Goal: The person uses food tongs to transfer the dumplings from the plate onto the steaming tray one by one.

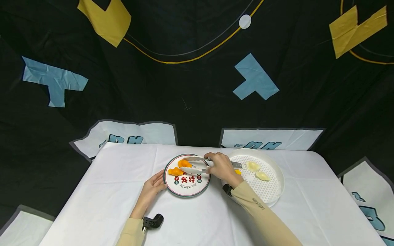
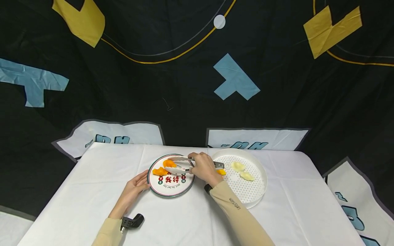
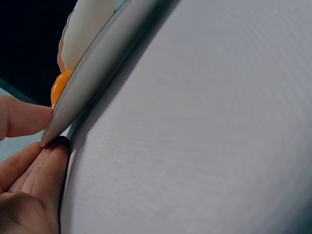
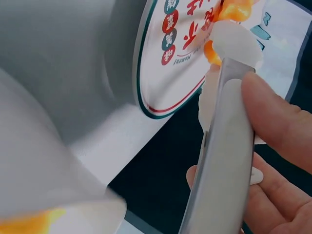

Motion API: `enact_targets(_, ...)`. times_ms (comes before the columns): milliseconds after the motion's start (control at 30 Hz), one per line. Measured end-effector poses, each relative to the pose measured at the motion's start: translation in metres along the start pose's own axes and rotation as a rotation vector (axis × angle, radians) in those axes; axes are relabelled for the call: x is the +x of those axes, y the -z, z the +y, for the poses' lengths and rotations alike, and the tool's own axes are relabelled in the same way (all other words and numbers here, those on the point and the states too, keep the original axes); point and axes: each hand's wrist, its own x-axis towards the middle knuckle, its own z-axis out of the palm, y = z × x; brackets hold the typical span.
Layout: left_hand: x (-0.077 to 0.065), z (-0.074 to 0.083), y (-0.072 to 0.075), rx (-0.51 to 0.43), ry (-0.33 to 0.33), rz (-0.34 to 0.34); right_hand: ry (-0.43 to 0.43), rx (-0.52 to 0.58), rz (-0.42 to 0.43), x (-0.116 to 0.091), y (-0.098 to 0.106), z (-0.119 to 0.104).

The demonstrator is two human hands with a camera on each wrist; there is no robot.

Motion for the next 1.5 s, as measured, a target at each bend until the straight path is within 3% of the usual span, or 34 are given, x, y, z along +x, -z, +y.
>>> enact_targets(300, -0.001, 0.001, -0.002, -0.007, 0.003, -0.001, 0.021, 0.061, 0.011, -0.01, 0.011, 0.007)
enact_targets(700, -0.002, 0.001, -0.003, -0.017, 0.007, 0.004, -0.03, 0.113, 0.012, -0.027, 0.034, 0.015)
enact_targets(1500, -0.003, 0.0, -0.001, -0.003, 0.0, -0.008, -0.003, 0.108, 0.085, -0.064, 0.078, 0.051)
